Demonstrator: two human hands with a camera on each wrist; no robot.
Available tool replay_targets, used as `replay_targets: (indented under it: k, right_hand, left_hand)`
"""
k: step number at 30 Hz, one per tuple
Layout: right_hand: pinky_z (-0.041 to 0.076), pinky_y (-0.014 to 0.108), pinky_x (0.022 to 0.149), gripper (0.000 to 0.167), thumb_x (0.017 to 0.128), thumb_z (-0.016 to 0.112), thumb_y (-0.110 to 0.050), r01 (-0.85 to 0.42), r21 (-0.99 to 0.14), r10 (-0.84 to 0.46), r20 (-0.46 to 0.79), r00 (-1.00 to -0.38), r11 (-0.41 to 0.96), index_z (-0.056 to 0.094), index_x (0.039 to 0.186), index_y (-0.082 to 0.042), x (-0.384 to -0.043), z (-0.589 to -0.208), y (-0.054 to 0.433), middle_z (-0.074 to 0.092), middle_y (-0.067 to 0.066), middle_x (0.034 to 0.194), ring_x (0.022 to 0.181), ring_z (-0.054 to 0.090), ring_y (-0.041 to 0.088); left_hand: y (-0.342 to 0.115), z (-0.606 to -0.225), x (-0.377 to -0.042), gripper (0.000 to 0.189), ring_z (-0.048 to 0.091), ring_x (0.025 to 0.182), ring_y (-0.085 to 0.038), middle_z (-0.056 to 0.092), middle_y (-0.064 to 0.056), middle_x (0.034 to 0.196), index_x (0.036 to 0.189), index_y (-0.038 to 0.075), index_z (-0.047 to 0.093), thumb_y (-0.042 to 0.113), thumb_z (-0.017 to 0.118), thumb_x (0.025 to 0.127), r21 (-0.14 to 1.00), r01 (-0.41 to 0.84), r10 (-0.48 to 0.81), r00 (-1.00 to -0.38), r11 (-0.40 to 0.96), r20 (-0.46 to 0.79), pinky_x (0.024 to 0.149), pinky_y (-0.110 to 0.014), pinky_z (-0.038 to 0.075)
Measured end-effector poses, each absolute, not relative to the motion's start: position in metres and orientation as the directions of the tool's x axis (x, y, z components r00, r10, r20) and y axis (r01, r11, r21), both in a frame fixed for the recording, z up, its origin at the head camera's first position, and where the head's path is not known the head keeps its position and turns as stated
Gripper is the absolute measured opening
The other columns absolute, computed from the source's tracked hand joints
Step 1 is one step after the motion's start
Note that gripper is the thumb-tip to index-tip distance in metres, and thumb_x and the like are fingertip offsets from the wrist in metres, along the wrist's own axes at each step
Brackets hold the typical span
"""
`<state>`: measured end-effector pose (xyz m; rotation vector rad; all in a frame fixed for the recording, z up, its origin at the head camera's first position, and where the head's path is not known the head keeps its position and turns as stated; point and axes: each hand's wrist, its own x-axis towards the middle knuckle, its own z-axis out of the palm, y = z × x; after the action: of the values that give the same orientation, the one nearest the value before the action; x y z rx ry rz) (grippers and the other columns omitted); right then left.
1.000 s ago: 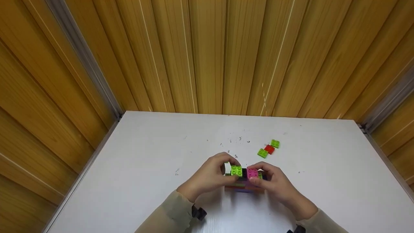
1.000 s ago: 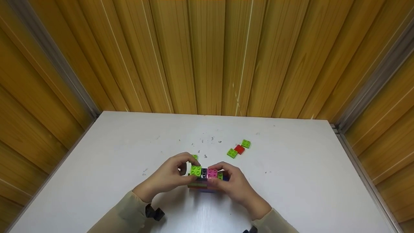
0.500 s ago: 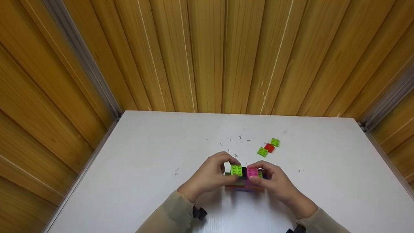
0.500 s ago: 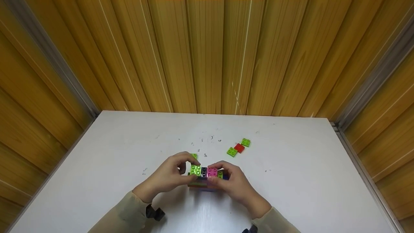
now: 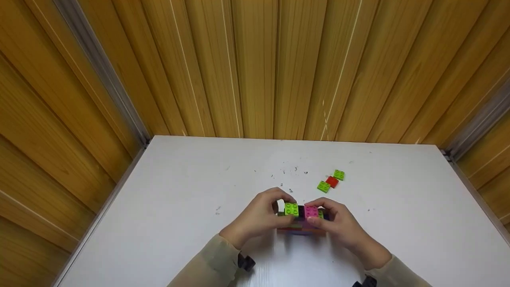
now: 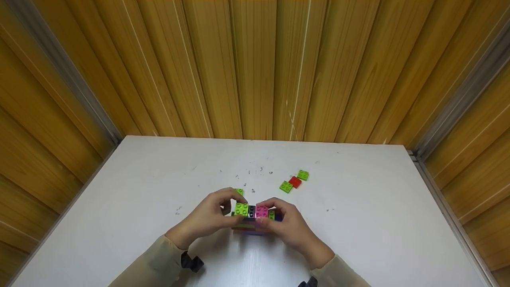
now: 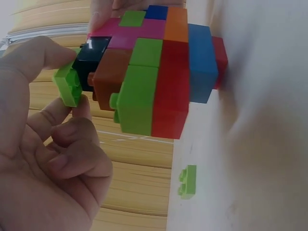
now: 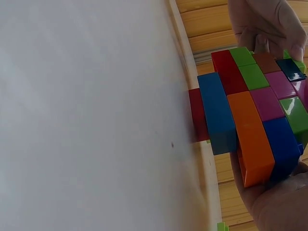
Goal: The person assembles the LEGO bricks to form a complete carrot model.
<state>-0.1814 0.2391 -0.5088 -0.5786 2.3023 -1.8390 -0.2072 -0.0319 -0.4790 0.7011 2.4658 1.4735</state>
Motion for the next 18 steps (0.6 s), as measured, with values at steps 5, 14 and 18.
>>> replay_targets:
  k: [5, 14, 18]
  right_hand:
    - [0.060, 0.025, 0.093, 0.029, 0.106, 0.077, -0.009, -0.209, -0.960, -0.385, 0.126, -0.914, 0.184, 0.072, 0.133, 0.001, -0.181, -0.507, 0.239, 0.077, 0.006, 0.124, 0.105, 0.073, 0.013]
    - [0.059, 0.026, 0.095, 0.029, 0.106, 0.076, -0.009, -0.175, -0.964, -0.380, 0.088, -0.921, 0.200, 0.069, 0.133, 0.001, -0.182, -0.509, 0.239, 0.074, 0.006, 0.125, 0.108, 0.072, 0.016]
    - [0.059, 0.025, 0.096, 0.032, 0.107, 0.076, -0.011, -0.174, -0.962, -0.362, 0.088, -0.928, 0.212, 0.069, 0.136, 0.000, -0.181, -0.509, 0.238, 0.073, 0.006, 0.125, 0.110, 0.071, 0.015]
  left_hand:
    - [-0.030, -0.487, -0.210, 0.030, 0.064, 0.104, -0.026, 0.074, 0.013, 0.116, 0.118, 0.024, 0.083, 0.024, 0.096, 0.090, 0.862, 0.333, 0.495, -0.862, 0.381, 0.114, 0.087, -0.024, 0.048]
    - [-0.026, -0.503, -0.214, 0.035, 0.066, 0.109, -0.003, 0.077, 0.010, 0.119, 0.121, 0.019, 0.084, 0.024, 0.099, 0.090, 0.901, 0.296, 0.501, -0.859, 0.317, 0.106, 0.105, -0.035, 0.059]
    - [-0.025, -0.506, -0.213, 0.033, 0.066, 0.109, -0.005, 0.076, 0.009, 0.119, 0.120, 0.019, 0.082, 0.022, 0.097, 0.091, 0.923, 0.265, 0.498, -0.862, 0.277, 0.098, 0.103, -0.030, 0.059]
